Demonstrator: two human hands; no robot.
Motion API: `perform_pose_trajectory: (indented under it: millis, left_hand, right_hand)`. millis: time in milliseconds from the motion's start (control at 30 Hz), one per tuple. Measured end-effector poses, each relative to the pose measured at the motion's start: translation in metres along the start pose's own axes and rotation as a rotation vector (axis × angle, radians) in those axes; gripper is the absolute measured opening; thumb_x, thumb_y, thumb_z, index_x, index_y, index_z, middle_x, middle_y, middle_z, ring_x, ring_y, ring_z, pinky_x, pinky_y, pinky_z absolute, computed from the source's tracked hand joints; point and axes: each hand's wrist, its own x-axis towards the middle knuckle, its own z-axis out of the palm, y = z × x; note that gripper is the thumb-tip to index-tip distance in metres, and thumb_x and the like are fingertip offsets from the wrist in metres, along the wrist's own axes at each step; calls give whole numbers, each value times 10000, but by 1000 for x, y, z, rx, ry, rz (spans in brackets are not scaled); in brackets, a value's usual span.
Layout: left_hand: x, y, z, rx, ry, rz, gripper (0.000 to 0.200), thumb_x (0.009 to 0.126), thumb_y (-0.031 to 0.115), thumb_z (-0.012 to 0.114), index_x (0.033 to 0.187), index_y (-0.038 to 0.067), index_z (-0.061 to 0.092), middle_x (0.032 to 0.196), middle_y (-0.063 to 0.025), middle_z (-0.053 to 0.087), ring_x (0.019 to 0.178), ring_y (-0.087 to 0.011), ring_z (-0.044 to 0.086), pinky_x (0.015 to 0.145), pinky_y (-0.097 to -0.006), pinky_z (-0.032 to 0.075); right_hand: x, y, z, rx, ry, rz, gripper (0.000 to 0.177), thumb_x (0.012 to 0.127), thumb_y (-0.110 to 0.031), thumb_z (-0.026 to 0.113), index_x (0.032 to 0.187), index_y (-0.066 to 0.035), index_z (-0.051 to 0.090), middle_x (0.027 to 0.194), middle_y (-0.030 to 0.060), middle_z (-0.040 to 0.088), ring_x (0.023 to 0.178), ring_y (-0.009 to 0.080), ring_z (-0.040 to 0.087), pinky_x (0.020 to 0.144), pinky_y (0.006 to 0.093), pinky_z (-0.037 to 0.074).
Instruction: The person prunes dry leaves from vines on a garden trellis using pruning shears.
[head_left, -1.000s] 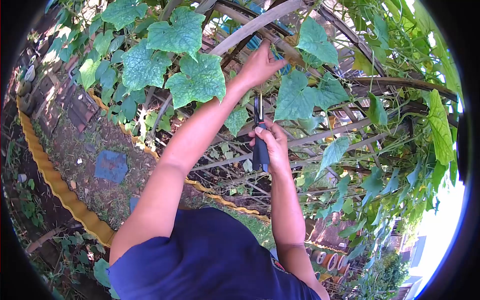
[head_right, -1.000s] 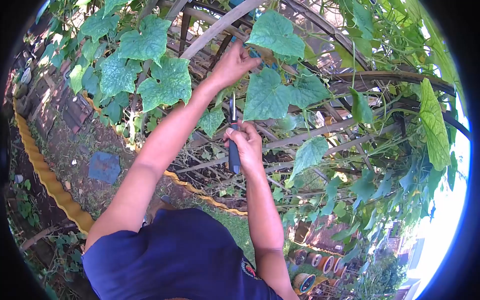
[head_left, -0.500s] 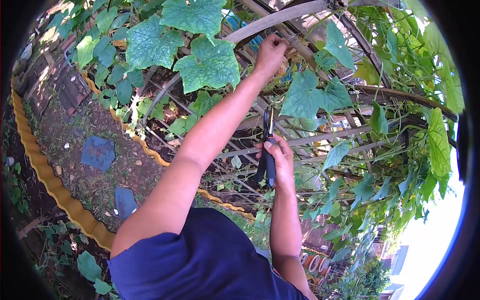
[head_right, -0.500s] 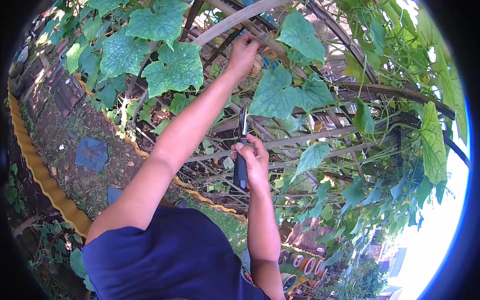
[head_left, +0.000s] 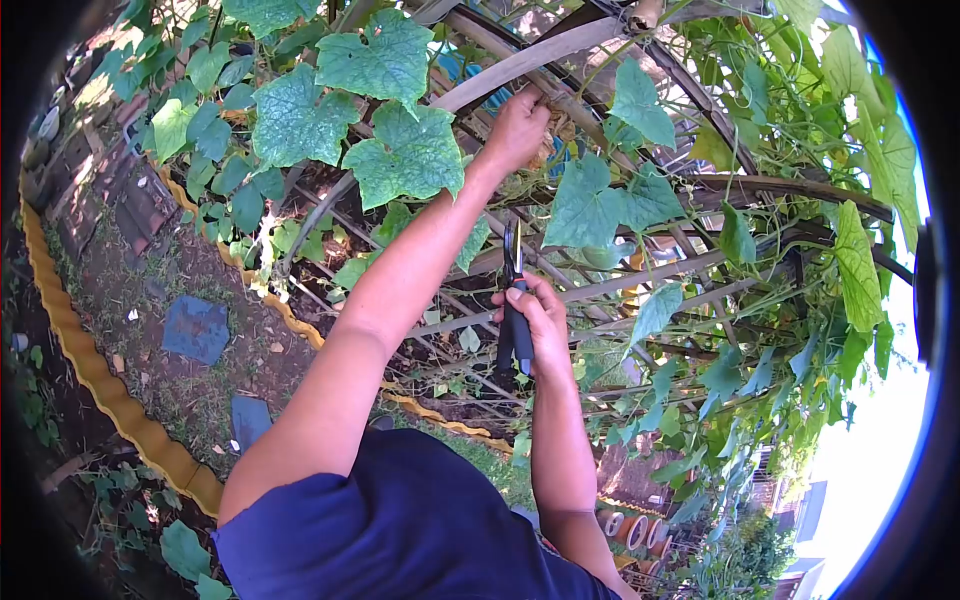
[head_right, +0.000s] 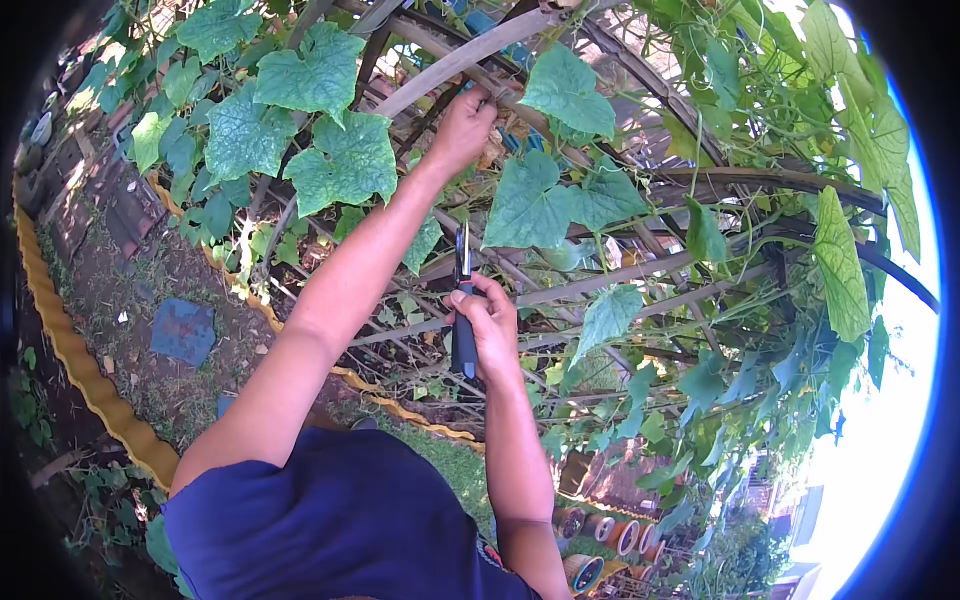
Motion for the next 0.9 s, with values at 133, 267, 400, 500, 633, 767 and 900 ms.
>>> perform_pose_trajectory:
  millis: [133, 267, 400, 500, 633, 767, 900]
  left_hand:
    - [11, -1, -8, 135, -107, -182, 235, 863, 155, 536, 965, -9, 668, 956, -158, 687, 885, -232, 638, 812, -377, 483]
    - [9, -2, -8, 27, -56, -144, 175, 852, 146, 594, 873, -20, 647, 837, -102, 661, 801, -176, 601, 754, -332, 467]
    - [3, -16, -10, -58, 157, -95, 88, 834, 74, 612, 793, -2, 599, 751, -36, 592, 704, -100, 522, 663, -283, 433]
    - [-11, -5, -15, -150, 279, -135, 82, 833, 65, 612, 782, 27, 561, 691, -16, 552, 654, -88, 495, 624, -269, 416]
    - [-21, -26, -23, 33, 237, -128, 75, 845, 75, 609, 844, 26, 552, 671, 4, 518, 614, -76, 450, 583, -259, 388]
    - [-23, -16, -16, -26, 95, -209, 245, 830, 174, 636, 990, -11, 618, 870, -88, 638, 734, -141, 563, 710, -326, 466]
    - [-11, 1, -2, -21, -114, -219, 469, 805, 328, 714, 1128, -3, 632, 959, -143, 676, 821, -209, 641, 757, -352, 505]
  right_hand:
    - [-1, 3, 0, -3, -3, -8, 448, 876, -176, 661, 1259, 15, 528, 917, 142, 689, 715, 166, 657, 661, 284, 533]
    - [-1, 4, -2, 11, -8, -7, 452, 877, -177, 664, 1261, 15, 521, 921, 145, 692, 714, 164, 660, 654, 284, 536]
    - [0, 4, -2, 12, -9, 13, 456, 873, -185, 673, 1257, 9, 519, 923, 143, 694, 713, 159, 659, 654, 282, 540]
    - [0, 3, 1, 12, -4, 21, 456, 872, -191, 677, 1252, 3, 520, 924, 142, 695, 712, 154, 657, 656, 281, 543]
    - [3, 3, 2, 24, -9, 18, 454, 874, -198, 675, 1252, 1, 521, 923, 139, 695, 717, 147, 657, 656, 279, 542]
    - [4, 1, 6, 29, -8, 12, 457, 878, -201, 670, 1258, 1, 517, 924, 139, 694, 724, 148, 656, 647, 275, 534]
    - [3, 0, 4, 41, -10, 5, 457, 877, -191, 666, 1258, 5, 510, 925, 144, 692, 723, 155, 655, 643, 274, 526]
